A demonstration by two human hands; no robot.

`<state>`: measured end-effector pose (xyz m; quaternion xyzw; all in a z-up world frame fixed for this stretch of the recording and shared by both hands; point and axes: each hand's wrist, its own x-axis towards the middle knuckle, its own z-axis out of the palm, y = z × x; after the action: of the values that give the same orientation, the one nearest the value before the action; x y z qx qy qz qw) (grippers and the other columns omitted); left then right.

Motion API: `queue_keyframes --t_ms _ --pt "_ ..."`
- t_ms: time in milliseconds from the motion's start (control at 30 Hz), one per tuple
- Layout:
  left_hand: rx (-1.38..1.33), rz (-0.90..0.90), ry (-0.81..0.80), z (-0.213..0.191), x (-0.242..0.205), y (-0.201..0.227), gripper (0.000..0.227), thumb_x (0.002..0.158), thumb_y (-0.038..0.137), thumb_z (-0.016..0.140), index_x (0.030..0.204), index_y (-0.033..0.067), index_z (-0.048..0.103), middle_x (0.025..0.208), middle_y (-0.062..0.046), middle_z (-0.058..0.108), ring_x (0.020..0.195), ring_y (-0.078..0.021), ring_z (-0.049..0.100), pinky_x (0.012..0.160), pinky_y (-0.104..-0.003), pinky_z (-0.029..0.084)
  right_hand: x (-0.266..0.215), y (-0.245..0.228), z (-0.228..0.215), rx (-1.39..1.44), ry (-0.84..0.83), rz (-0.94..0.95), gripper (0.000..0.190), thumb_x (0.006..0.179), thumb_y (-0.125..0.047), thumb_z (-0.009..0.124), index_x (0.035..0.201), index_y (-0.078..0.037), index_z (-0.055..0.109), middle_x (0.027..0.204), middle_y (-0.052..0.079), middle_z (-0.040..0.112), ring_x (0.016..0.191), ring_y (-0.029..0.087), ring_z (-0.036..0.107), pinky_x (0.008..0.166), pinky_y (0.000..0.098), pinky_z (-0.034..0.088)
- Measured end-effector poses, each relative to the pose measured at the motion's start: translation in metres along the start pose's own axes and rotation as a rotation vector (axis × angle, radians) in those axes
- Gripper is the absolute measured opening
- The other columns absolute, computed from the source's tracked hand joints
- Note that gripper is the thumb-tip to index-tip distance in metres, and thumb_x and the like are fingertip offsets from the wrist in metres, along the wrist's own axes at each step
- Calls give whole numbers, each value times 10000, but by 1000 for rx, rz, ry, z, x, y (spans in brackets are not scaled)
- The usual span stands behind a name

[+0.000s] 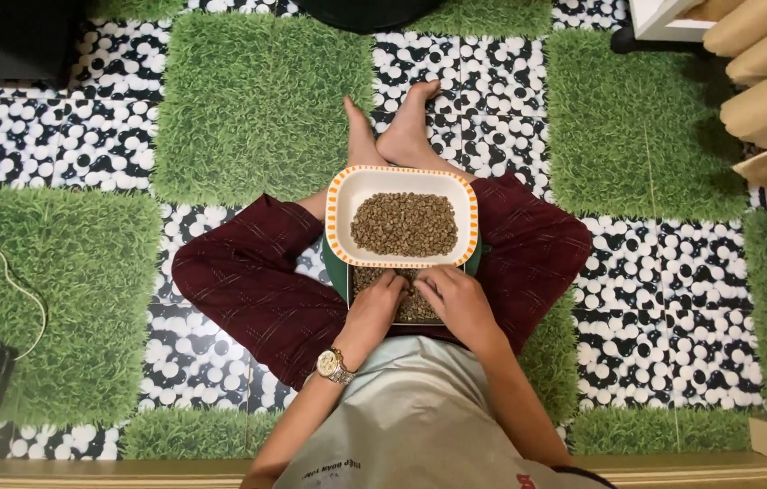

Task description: The person manually sorts through green coffee beans in a tray to pick out defects or foreign objects.

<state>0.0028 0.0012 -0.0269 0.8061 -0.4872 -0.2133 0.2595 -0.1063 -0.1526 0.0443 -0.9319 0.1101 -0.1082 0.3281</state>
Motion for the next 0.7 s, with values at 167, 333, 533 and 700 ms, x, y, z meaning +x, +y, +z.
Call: queue_keyframes --t_ms 167,333,533,700 --pt "6 22 29 -2 0 1 126 1048 131 587 1077 39 668 989 -131 637 811 -346 721 611 -395 590 30 8 1 -21 70 -56 53 984 -92 698 1020 -56 715 710 90 668 688 242 692 605 329 583" --pt "-1 20 61 -10 -3 7 136 1052 141 588 1074 35 671 985 -125 651 797 -318 724 607 -387 590 53 9 -1 -61 121 -93 62 1006 -124 695 988 -65 701 673 62 631 651 202 668 582 298 562" --pt "-39 58 86 -12 -4 7 138 1053 159 589 1057 45 667 950 -103 630 815 -313 717 596 -354 575 63 12 3 -109 142 -74 80 1001 -117 692 942 -72 722 691 69 656 688 229 681 597 327 572" --pt "-73 67 103 -13 -5 7 135 1057 142 581 1056 35 663 943 -113 624 818 -318 709 601 -360 574 63 23 11 -91 167 -65 46 956 -141 754 957 -99 736 750 54 675 776 226 704 645 329 588"
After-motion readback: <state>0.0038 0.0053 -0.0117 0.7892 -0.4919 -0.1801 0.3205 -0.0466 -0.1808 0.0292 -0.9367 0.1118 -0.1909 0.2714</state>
